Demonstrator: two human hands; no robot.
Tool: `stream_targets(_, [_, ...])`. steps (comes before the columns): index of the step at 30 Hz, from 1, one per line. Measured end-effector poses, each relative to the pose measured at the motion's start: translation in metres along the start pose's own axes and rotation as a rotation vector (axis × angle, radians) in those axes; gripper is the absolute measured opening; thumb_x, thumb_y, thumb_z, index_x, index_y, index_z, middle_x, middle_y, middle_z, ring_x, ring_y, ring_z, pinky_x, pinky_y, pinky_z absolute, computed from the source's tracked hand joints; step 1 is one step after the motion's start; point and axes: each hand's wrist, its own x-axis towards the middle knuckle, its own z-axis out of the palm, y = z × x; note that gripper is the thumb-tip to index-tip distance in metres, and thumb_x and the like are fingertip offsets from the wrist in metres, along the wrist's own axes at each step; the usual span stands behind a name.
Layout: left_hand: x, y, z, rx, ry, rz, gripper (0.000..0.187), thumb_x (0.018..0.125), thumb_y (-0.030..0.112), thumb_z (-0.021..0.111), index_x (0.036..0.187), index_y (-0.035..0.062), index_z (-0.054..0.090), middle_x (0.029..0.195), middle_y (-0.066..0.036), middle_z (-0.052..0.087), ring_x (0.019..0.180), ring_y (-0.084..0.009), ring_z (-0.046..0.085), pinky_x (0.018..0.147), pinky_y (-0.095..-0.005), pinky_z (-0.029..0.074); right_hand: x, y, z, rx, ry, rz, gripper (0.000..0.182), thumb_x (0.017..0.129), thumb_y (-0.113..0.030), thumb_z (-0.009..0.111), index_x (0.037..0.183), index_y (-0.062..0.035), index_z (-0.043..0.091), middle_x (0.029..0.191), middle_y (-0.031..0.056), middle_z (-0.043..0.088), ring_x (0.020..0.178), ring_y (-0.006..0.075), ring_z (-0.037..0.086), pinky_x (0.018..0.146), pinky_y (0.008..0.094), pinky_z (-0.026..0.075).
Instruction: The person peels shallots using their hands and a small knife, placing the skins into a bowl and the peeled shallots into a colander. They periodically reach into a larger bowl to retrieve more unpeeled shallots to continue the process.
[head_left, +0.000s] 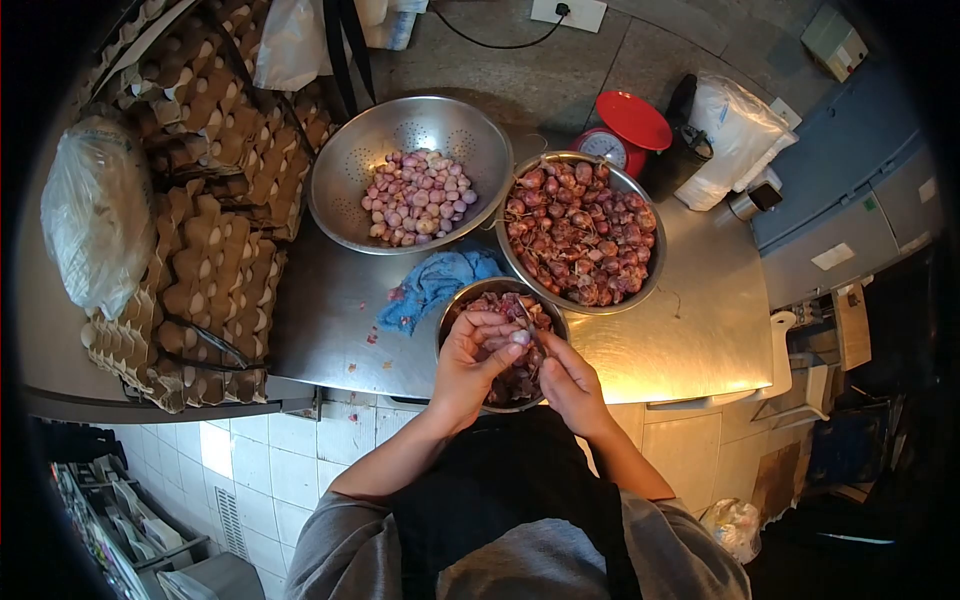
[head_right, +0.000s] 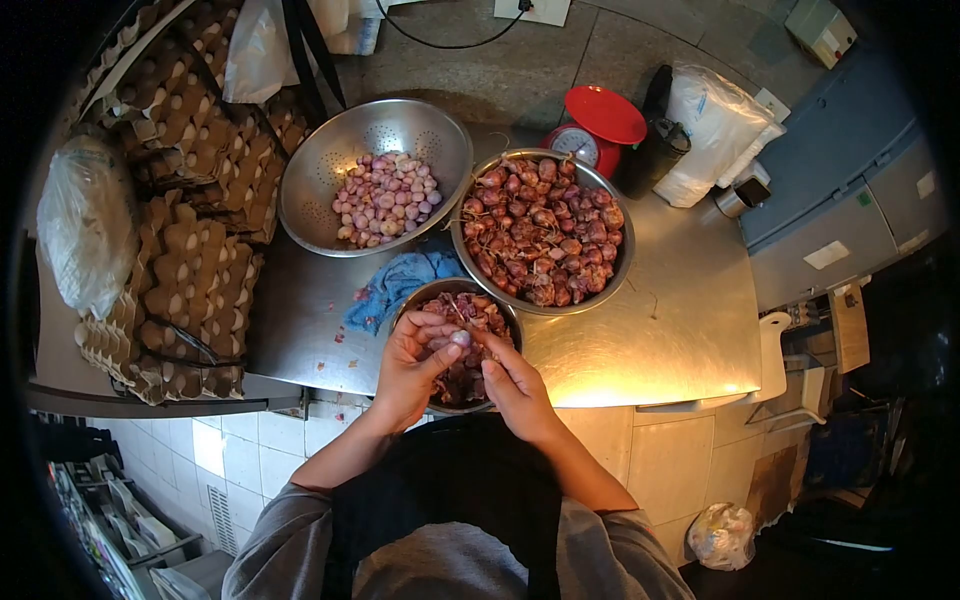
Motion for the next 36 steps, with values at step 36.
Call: stream_targets(36, [0.000,0.007,0.001,-0.087,-0.048,-0.110,0.023,0.086,0.005,0.053,0.109,0.0036,0.051,0.103,-0.005,0.056,0.092,-0.0119,0.055,0.081,-0.0279,0.046,0.006,0.002,-0.010,0.204,0.068,0.140,0.041,0.094,-0.022,0.039,0.133,-0.0132,0.033,0.055,-0.0032,0.033,0.044,0.0051,0.029,0.039,0.0177,0.025])
